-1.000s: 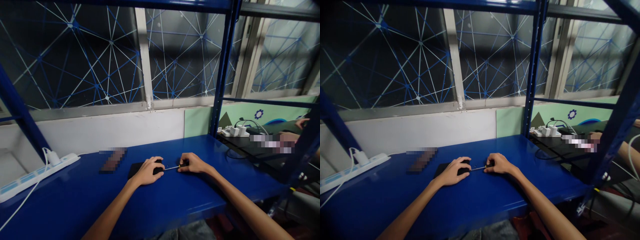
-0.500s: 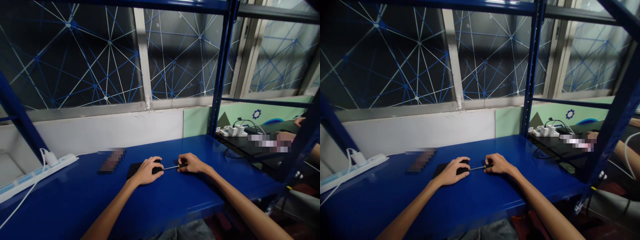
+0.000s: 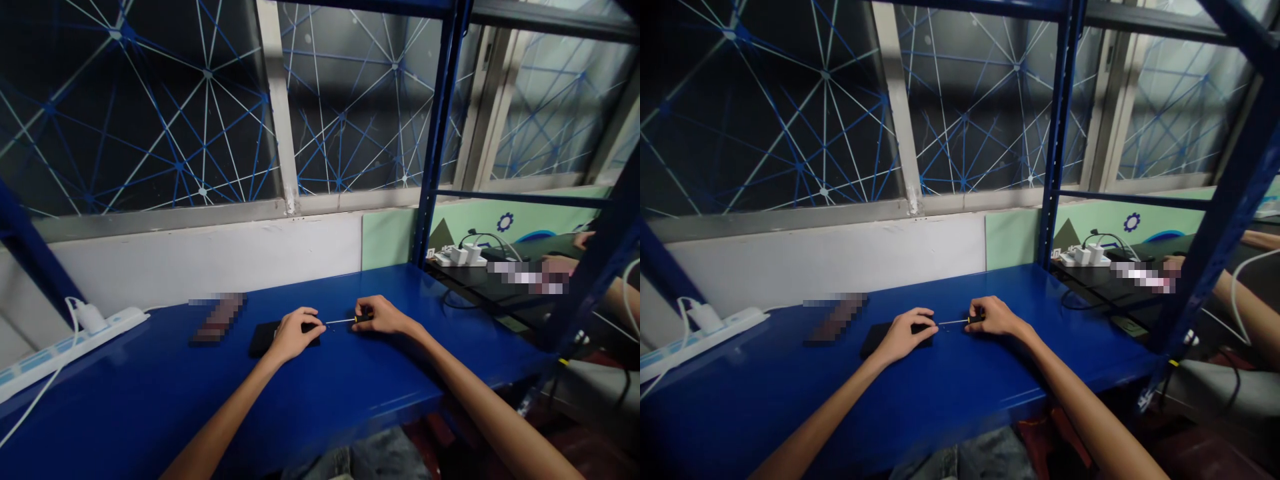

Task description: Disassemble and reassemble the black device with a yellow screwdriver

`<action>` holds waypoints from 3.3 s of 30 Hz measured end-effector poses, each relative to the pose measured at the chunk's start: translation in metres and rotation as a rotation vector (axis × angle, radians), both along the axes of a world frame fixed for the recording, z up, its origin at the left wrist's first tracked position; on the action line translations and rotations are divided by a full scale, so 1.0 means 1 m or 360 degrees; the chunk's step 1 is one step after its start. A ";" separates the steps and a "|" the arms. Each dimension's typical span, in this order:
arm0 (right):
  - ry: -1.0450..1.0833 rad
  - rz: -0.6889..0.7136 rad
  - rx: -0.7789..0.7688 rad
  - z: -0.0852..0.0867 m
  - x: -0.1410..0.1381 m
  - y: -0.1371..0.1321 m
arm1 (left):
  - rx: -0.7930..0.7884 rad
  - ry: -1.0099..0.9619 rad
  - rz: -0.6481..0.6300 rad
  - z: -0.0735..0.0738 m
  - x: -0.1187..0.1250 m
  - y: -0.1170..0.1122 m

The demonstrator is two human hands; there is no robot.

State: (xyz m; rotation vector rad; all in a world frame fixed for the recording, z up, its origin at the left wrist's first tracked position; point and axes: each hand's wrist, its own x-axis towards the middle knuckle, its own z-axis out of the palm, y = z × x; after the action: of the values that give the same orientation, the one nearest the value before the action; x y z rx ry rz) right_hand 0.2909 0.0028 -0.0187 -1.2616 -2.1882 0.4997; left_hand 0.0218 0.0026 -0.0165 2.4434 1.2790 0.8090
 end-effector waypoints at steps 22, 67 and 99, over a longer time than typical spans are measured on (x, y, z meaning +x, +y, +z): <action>0.0003 -0.0181 0.0079 0.001 0.011 0.004 | -0.0086 0.0201 -0.0229 0.013 -0.019 0.004; -0.0557 -0.0389 0.0657 -0.001 -0.020 0.002 | 0.0045 0.0745 -0.0161 0.024 -0.040 0.002; -0.0451 0.0197 0.0491 0.007 -0.080 -0.002 | 0.0519 0.0476 0.0197 0.007 -0.074 -0.028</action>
State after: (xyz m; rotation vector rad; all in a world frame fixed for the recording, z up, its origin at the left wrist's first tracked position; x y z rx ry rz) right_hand 0.2110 0.0007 -0.0117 -1.0862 -2.4723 0.0225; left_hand -0.0520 -0.0251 -0.0096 2.8537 1.5189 0.7539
